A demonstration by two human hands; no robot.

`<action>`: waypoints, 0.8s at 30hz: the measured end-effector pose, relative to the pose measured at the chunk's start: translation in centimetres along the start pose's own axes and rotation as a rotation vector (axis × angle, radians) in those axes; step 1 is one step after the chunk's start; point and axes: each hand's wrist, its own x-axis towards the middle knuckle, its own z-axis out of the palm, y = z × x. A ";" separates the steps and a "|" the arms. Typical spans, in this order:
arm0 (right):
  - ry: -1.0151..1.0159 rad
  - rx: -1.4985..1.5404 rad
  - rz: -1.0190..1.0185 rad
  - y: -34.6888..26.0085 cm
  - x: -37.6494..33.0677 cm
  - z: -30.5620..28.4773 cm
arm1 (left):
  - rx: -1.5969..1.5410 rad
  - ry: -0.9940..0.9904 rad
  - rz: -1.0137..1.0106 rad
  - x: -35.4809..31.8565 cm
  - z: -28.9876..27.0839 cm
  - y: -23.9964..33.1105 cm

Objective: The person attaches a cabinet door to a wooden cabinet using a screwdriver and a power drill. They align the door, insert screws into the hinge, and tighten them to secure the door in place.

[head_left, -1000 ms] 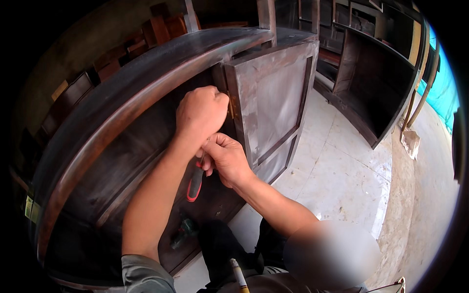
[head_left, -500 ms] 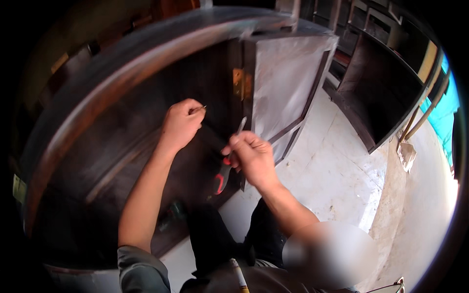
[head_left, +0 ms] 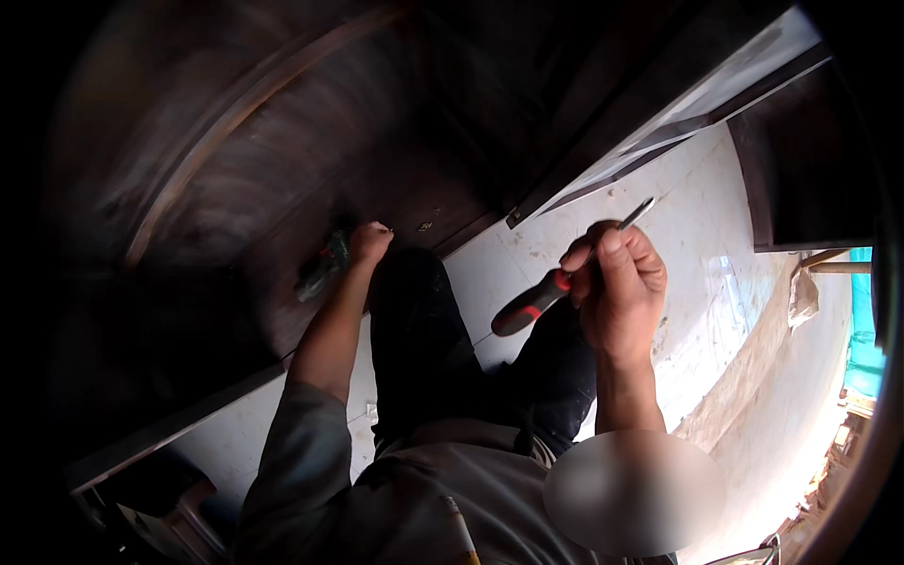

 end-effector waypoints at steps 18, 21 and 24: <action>-0.057 0.036 -0.028 2.1 2.2 2.4 | -0.794 -0.407 0.170 -11.6 -10.2 12.2; -0.170 0.130 -0.066 1.2 3.6 4.8 | -0.981 -0.459 0.654 -18.1 -13.6 15.4; -0.200 0.170 -0.066 -1.1 4.8 6.9 | -1.007 -0.572 0.616 -21.0 -17.3 18.0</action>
